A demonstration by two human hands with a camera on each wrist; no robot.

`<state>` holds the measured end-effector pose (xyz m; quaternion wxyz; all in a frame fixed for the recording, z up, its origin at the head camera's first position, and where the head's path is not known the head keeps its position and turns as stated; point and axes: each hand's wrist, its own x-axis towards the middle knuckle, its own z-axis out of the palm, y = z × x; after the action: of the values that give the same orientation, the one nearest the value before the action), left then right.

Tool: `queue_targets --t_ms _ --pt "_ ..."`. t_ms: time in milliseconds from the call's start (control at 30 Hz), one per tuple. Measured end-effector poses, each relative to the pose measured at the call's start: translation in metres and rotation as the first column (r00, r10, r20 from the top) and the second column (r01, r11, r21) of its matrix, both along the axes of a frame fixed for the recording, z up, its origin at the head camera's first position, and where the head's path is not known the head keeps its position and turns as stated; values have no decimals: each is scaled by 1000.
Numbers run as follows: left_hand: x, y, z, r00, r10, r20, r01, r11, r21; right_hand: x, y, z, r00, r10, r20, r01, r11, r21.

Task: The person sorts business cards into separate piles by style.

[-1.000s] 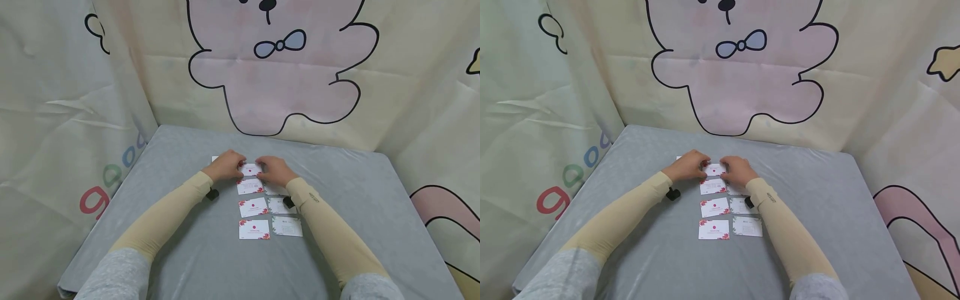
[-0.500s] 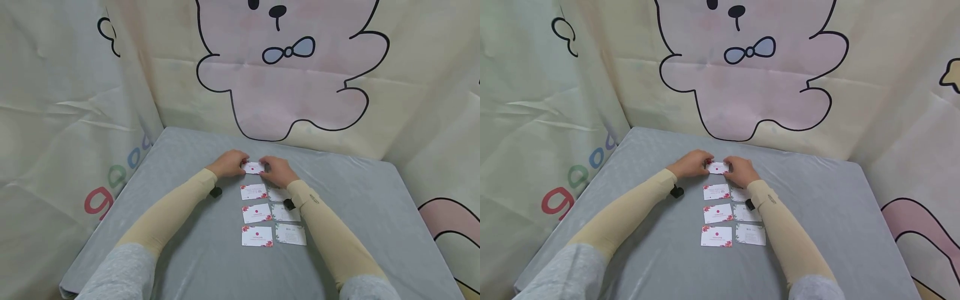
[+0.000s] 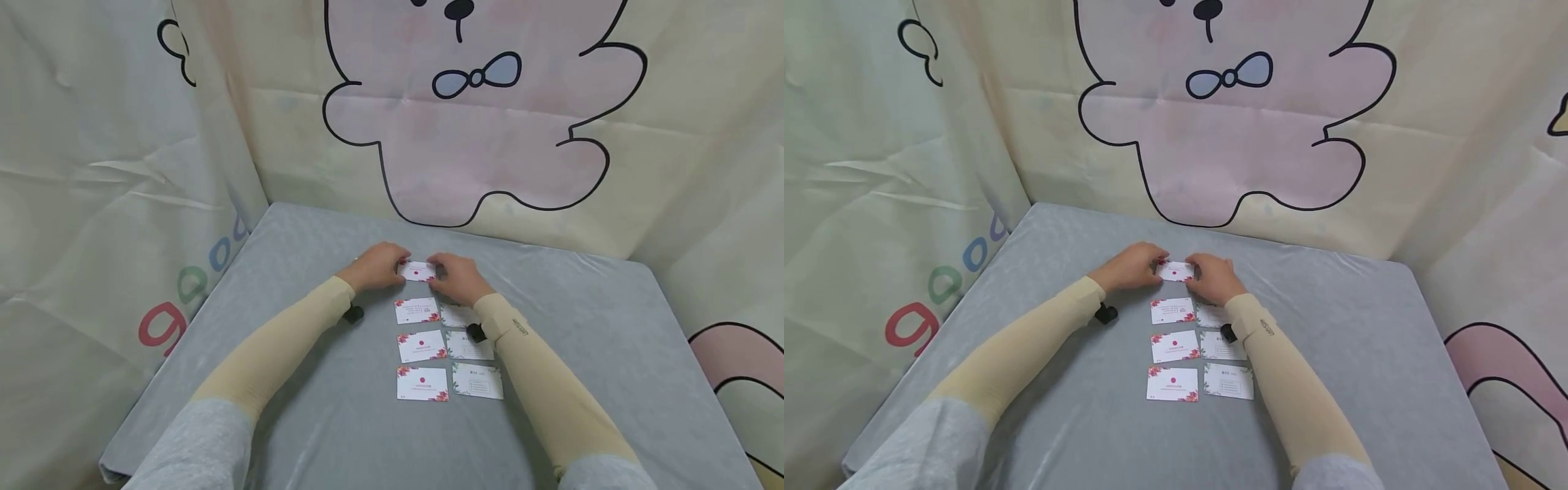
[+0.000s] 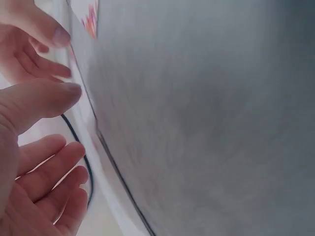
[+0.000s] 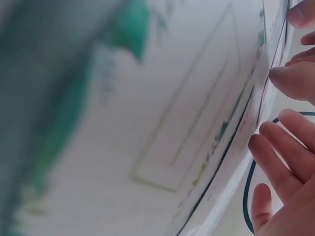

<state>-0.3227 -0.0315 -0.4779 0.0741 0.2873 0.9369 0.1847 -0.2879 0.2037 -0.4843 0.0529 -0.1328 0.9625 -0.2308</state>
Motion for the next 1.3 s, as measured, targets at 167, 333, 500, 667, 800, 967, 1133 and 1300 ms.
queue_targets --t_ms 167,333,500,667,800,967,1133,1300 --pt "37 -13 1 997 -77 -32 79 996 46 27 -1 3 997 57 -52 -55 998 39" --pt "70 -20 -1 986 -160 -49 161 987 18 61 -1 6 989 136 -63 -130 988 86" --pt "83 -16 -3 983 -152 -99 150 988 -22 75 -6 7 984 165 -59 -156 978 136" --pt "89 -16 -8 987 -118 -107 115 993 -35 77 -9 1 987 153 -41 -146 978 149" --pt "92 -17 -8 987 -107 -120 106 994 -18 77 -9 -1 990 131 -46 -123 983 140" --pt "90 -18 -7 990 -101 -103 102 995 0 76 -9 -1 992 124 -27 -120 986 118" --pt "85 -20 -7 987 -116 -113 119 993 20 73 -10 2 991 130 -27 -126 986 110" --pt "77 -22 -6 988 -114 -101 118 992 34 67 -10 2 990 136 -44 -130 984 118"
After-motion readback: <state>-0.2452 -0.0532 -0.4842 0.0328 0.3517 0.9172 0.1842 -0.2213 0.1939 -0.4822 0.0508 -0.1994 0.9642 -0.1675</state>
